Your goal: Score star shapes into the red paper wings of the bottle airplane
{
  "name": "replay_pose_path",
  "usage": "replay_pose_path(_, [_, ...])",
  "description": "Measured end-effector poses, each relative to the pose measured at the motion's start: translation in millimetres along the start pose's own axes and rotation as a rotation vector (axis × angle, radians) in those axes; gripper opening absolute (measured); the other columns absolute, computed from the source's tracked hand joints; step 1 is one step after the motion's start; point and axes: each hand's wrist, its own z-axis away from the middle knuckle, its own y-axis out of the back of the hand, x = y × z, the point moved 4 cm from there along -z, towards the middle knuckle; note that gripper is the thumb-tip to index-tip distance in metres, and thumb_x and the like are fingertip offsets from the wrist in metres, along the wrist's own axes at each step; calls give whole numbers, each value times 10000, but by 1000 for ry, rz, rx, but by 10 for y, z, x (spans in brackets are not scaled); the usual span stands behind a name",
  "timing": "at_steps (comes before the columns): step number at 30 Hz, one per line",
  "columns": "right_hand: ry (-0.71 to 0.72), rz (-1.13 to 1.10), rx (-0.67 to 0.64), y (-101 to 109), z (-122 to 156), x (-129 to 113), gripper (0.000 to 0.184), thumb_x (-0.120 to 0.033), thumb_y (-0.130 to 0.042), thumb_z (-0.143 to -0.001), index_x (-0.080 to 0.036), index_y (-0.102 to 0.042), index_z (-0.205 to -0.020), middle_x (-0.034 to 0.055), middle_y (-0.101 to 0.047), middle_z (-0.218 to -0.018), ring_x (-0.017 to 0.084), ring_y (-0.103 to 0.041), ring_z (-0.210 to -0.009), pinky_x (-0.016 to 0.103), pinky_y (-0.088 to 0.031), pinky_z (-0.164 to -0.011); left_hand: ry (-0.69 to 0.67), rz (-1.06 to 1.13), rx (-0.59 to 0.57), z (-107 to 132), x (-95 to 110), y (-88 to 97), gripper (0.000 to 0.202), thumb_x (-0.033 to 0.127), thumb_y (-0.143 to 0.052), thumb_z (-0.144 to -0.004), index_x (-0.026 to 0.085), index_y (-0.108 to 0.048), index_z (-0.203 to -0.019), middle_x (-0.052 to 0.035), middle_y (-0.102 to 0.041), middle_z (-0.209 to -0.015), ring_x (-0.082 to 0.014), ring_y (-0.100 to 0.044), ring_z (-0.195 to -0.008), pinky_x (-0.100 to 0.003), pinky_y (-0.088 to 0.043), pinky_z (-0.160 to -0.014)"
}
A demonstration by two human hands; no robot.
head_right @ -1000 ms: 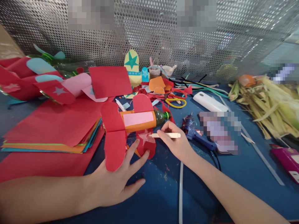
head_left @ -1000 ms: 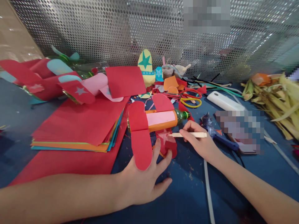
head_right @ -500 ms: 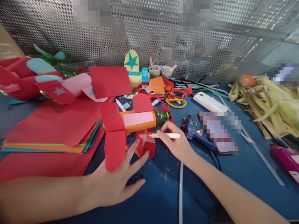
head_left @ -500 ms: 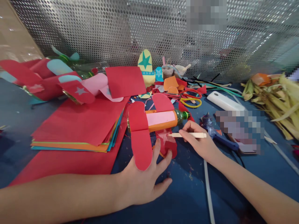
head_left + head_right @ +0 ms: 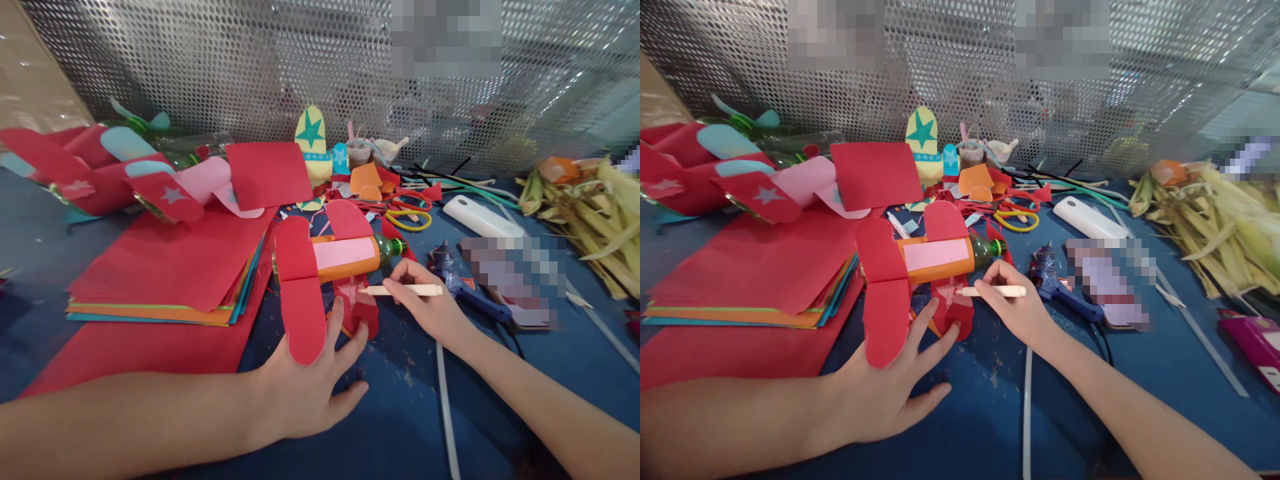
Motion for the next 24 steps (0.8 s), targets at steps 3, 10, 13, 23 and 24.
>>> replay_pose_path(3, [-1, -1, -10, -2, 8, 4, 216, -320, -546, -833, -213, -449, -672, -57, -423, -571, 103, -362, -502, 245, -278, -473, 16, 6, 14, 10, -6, -9, 548, 518, -338, -930, 221, -464, -1374, -207, -438, -1370, -397, -520, -1111, -511, -493, -800])
replay_pose_path(10, [-1, 17, -27, -13, 8, 12, 212, -330, -538, -839, -213, -455, -683, -51, -431, -571, 108, -371, -507, 244, -282, -474, 14, 6, 28, 10, 3, -4, 540, 522, -362, -924, 230, -476, -1364, -177, -437, -1375, -385, -519, -1105, -497, -491, -811])
replay_pose_path(13, [-7, 25, -30, -19, -2, 10, 201, -327, -541, -838, -214, -459, -693, -49, -439, -572, 111, -384, -514, 245, -297, -481, 4, 12, 30, 8, 1, -1, 539, 515, -373, -923, 222, -476, -1363, -170, -437, -1377, -374, -509, -1117, -495, -480, -840])
replay_pose_path(23, [-4, 11, -36, -16, 12, 17, 209, -331, -548, -842, -213, -459, -694, -48, -443, -578, 109, -387, -513, 245, -301, -481, 25, 29, 15, 6, -5, -5, 554, 519, -377, -923, 220, -446, -1385, -181, -430, -1384, -371, -497, -1142, -502, -462, -881])
replay_pose_path(24, [-3, 9, -36, -18, 10, 15, 213, -330, -549, -841, -213, -456, -689, -51, -438, -575, 107, -381, -507, 244, -297, -477, 19, 27, 9, 3, -3, -1, 550, 512, -375, -926, 219, -445, -1385, -178, -431, -1384, -369, -498, -1141, -500, -464, -881])
